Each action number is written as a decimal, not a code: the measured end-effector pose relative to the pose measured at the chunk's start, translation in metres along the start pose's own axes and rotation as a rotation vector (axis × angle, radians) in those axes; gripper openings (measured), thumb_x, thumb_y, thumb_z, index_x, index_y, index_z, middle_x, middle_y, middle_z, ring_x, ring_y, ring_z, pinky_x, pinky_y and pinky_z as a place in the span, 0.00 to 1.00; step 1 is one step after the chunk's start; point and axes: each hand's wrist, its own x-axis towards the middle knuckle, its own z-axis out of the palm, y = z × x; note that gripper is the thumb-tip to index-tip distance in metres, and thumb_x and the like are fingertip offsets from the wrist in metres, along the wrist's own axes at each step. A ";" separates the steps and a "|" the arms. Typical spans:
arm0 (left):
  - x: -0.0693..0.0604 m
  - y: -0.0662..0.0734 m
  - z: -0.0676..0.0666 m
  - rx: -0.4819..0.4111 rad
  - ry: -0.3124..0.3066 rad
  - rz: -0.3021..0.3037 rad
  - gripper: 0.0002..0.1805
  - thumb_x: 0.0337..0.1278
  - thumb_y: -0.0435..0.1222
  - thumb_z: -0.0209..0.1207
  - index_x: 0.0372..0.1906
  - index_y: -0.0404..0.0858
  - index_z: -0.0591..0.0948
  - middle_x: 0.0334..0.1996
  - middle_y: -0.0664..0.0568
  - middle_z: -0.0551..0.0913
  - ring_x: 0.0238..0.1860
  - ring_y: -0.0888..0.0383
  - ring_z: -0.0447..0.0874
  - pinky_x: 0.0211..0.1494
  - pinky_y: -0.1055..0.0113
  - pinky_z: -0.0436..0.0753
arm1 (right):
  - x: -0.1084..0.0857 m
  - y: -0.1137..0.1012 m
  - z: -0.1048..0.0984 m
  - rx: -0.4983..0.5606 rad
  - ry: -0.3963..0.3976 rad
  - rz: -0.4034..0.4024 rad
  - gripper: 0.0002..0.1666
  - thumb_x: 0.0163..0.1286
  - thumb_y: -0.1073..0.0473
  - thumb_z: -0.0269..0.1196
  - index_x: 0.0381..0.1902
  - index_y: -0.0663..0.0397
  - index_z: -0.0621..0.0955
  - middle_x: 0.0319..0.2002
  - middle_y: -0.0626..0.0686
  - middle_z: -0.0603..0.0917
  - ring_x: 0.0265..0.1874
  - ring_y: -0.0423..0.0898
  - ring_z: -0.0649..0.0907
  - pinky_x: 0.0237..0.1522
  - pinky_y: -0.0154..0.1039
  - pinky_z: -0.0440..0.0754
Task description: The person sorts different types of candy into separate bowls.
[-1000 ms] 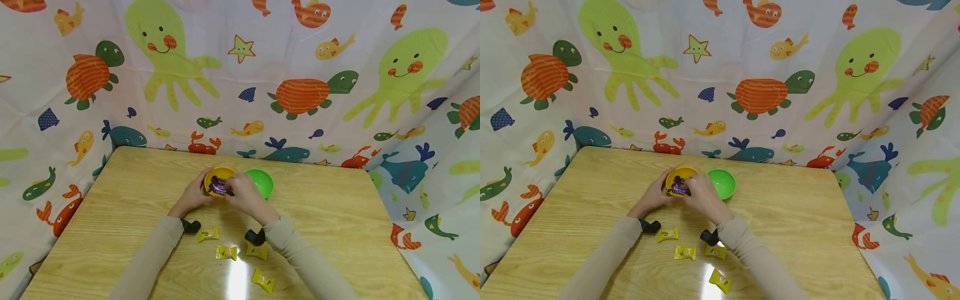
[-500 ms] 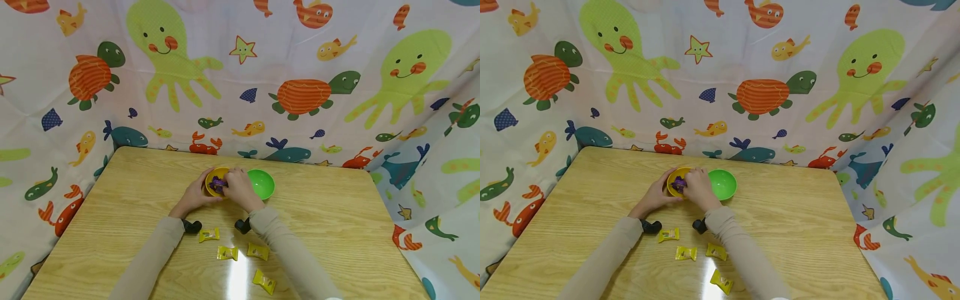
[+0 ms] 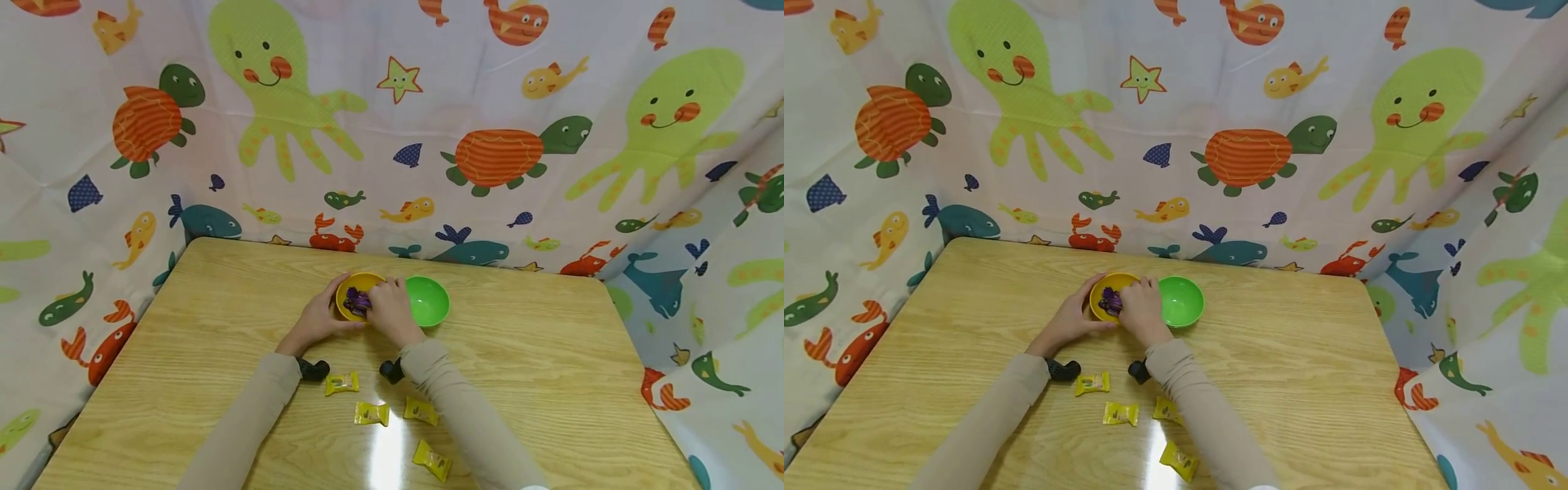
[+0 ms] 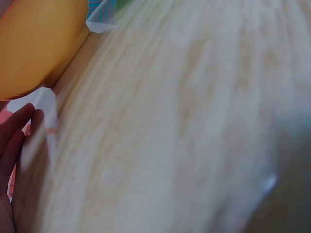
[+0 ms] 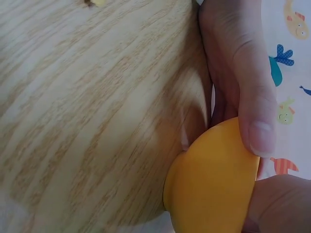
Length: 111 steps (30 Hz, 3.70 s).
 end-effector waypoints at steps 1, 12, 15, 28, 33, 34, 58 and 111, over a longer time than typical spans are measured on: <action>0.000 0.000 0.000 0.000 0.002 -0.001 0.61 0.36 0.57 0.78 0.78 0.49 0.58 0.74 0.56 0.63 0.73 0.51 0.61 0.73 0.45 0.59 | 0.000 0.000 0.000 0.001 0.005 -0.002 0.03 0.58 0.59 0.70 0.28 0.52 0.87 0.33 0.52 0.86 0.40 0.52 0.80 0.48 0.47 0.70; -0.001 0.000 0.000 0.008 0.000 -0.003 0.61 0.37 0.57 0.77 0.78 0.49 0.58 0.73 0.54 0.64 0.72 0.50 0.62 0.73 0.44 0.59 | -0.003 0.002 0.002 0.052 0.092 -0.025 0.12 0.56 0.60 0.71 0.16 0.51 0.80 0.26 0.52 0.84 0.36 0.52 0.79 0.47 0.47 0.70; -0.002 -0.001 0.000 0.006 0.000 -0.009 0.61 0.36 0.56 0.78 0.78 0.49 0.58 0.73 0.54 0.65 0.72 0.50 0.62 0.73 0.44 0.59 | -0.004 0.003 -0.001 0.090 0.119 -0.041 0.14 0.56 0.60 0.71 0.15 0.51 0.79 0.24 0.51 0.83 0.34 0.52 0.79 0.47 0.48 0.70; 0.000 -0.001 0.000 0.004 -0.007 -0.017 0.61 0.38 0.56 0.77 0.78 0.48 0.57 0.72 0.53 0.66 0.72 0.50 0.62 0.74 0.44 0.58 | -0.024 0.009 -0.029 0.281 0.152 -0.062 0.08 0.59 0.55 0.74 0.32 0.54 0.90 0.34 0.51 0.86 0.38 0.50 0.79 0.48 0.49 0.71; 0.000 -0.002 0.000 0.009 -0.001 -0.001 0.61 0.38 0.57 0.77 0.78 0.48 0.57 0.73 0.52 0.65 0.73 0.50 0.61 0.74 0.44 0.57 | -0.046 0.005 -0.036 0.354 0.170 -0.104 0.09 0.57 0.56 0.76 0.32 0.54 0.89 0.32 0.49 0.86 0.38 0.50 0.79 0.45 0.49 0.71; 0.000 -0.001 0.000 0.007 0.000 0.006 0.61 0.38 0.57 0.77 0.78 0.47 0.57 0.73 0.52 0.65 0.73 0.49 0.61 0.74 0.43 0.57 | -0.050 0.004 -0.037 0.376 0.174 -0.112 0.09 0.56 0.57 0.76 0.32 0.54 0.89 0.32 0.49 0.86 0.38 0.49 0.79 0.45 0.49 0.71; -0.002 0.003 -0.003 0.004 -0.010 -0.039 0.62 0.37 0.57 0.77 0.78 0.50 0.56 0.74 0.53 0.62 0.75 0.50 0.56 0.75 0.43 0.54 | -0.118 -0.033 0.005 0.436 -0.069 -0.298 0.19 0.55 0.55 0.74 0.46 0.52 0.86 0.45 0.45 0.83 0.46 0.42 0.78 0.47 0.36 0.69; 0.037 0.108 0.045 0.547 -0.278 0.173 0.64 0.41 0.61 0.73 0.78 0.39 0.54 0.75 0.39 0.56 0.77 0.38 0.43 0.76 0.42 0.48 | -0.151 0.008 -0.049 0.551 -0.141 -0.285 0.08 0.53 0.60 0.74 0.31 0.51 0.86 0.31 0.43 0.80 0.28 0.34 0.72 0.41 0.37 0.71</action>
